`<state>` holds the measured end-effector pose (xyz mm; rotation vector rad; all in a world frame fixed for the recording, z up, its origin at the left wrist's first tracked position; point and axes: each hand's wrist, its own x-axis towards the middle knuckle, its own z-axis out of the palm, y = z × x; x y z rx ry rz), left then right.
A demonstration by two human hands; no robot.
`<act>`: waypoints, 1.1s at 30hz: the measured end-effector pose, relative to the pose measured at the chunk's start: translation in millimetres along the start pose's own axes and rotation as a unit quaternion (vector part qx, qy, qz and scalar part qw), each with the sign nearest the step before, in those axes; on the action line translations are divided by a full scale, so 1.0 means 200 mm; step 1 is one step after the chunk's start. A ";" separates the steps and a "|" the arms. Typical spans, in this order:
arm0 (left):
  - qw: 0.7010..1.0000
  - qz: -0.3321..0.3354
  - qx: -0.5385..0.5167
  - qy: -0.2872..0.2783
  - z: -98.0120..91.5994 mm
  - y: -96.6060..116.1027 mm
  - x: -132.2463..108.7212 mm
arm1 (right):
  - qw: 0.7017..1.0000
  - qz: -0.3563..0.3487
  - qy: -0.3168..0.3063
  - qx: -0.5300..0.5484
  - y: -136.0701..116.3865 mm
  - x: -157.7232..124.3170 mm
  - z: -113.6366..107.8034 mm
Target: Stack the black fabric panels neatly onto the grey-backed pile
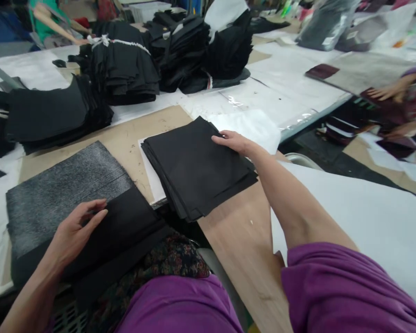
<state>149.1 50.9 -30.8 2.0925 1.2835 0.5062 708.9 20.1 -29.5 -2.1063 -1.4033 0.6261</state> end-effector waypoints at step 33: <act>0.965 0.094 0.218 0.109 0.20 0.05 0.15 | 0.901 -0.414 -0.116 -0.052 -0.96 -0.46 1.00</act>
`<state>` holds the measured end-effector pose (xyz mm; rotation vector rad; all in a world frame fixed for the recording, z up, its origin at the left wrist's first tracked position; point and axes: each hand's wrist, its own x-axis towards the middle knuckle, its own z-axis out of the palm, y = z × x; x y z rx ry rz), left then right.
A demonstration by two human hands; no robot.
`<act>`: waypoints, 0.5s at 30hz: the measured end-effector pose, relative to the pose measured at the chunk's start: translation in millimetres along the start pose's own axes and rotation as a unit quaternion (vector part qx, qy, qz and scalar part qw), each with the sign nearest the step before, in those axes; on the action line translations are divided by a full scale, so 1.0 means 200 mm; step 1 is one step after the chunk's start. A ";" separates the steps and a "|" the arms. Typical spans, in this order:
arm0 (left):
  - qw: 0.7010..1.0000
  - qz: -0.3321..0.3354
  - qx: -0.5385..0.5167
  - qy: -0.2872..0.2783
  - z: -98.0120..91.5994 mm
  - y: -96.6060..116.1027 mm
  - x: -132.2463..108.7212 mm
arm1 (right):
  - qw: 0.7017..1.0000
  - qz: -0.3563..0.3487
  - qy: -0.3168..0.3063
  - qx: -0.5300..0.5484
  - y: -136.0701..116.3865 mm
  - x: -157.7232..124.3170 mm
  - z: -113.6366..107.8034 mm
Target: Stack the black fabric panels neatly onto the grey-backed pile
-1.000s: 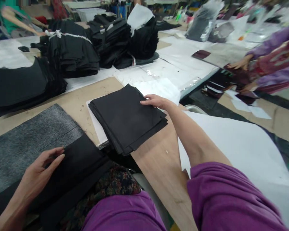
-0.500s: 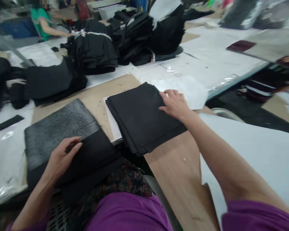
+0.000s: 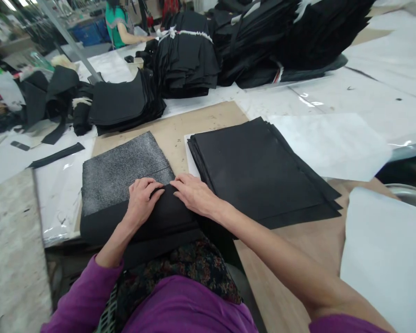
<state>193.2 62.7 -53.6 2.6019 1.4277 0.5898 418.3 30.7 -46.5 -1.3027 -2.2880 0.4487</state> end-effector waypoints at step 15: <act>0.999 0.041 -0.019 0.025 0.01 -0.01 0.00 | 0.997 0.074 -0.034 -0.016 0.00 0.07 0.05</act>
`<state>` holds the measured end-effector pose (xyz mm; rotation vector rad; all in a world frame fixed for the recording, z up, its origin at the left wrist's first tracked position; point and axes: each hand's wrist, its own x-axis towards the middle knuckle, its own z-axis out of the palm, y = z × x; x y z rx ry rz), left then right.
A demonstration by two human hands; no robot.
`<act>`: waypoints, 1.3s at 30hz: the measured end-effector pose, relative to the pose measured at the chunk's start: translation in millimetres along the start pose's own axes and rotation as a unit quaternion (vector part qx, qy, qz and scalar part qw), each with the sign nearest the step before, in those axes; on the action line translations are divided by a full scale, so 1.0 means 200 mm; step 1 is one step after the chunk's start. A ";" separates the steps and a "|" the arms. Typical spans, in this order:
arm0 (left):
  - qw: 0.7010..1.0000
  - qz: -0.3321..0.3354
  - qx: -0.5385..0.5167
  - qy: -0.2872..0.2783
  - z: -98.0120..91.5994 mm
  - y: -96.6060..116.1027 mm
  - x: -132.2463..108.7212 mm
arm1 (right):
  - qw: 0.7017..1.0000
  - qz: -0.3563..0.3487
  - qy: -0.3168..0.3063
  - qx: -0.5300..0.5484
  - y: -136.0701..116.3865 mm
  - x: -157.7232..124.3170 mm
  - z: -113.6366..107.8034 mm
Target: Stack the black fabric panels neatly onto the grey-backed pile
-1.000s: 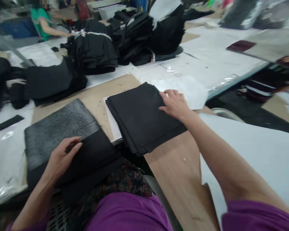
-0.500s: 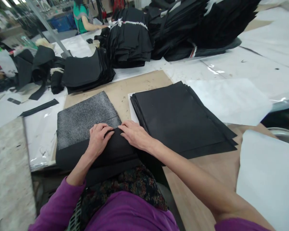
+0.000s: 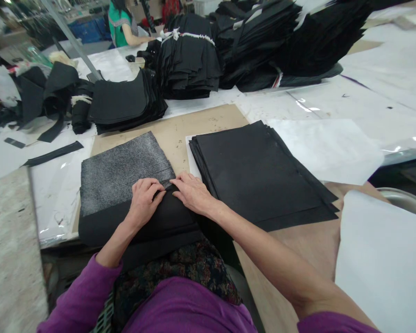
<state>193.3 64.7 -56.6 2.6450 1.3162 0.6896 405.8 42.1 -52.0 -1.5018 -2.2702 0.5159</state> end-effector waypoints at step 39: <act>0.977 -0.084 0.154 -0.124 0.00 0.34 0.01 | 0.992 0.003 0.034 0.121 0.06 -0.15 -0.04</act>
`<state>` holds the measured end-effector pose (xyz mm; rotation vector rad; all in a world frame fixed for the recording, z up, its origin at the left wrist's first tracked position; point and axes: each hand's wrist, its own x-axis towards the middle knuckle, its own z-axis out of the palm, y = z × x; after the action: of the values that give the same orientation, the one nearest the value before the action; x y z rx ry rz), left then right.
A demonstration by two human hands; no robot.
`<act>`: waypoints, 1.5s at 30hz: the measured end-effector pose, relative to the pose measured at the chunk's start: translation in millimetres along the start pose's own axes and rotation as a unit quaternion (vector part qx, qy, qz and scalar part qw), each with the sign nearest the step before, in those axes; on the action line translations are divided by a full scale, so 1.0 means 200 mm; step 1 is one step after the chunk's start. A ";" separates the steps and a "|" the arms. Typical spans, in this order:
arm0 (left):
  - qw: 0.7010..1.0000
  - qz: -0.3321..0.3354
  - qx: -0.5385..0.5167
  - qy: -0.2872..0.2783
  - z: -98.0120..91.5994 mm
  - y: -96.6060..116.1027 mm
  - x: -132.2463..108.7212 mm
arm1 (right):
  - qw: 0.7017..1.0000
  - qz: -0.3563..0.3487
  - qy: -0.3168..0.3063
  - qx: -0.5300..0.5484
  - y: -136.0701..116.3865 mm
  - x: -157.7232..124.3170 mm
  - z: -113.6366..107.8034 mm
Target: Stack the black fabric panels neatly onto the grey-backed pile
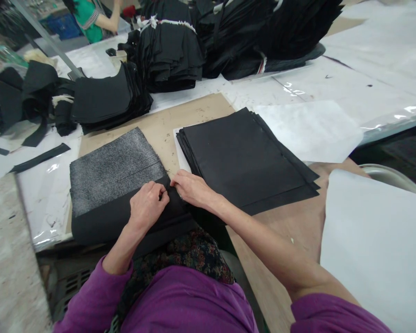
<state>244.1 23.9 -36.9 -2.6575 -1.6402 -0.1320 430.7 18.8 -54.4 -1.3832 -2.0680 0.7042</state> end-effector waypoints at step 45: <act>0.890 -0.031 -0.425 0.161 0.01 -0.09 -0.26 | 0.969 0.011 -0.082 -0.232 -0.05 0.10 0.04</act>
<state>203.9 -14.7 -43.9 -2.8251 -1.8196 -1.5245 411.8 33.0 -49.7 -1.6424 -2.4611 0.3611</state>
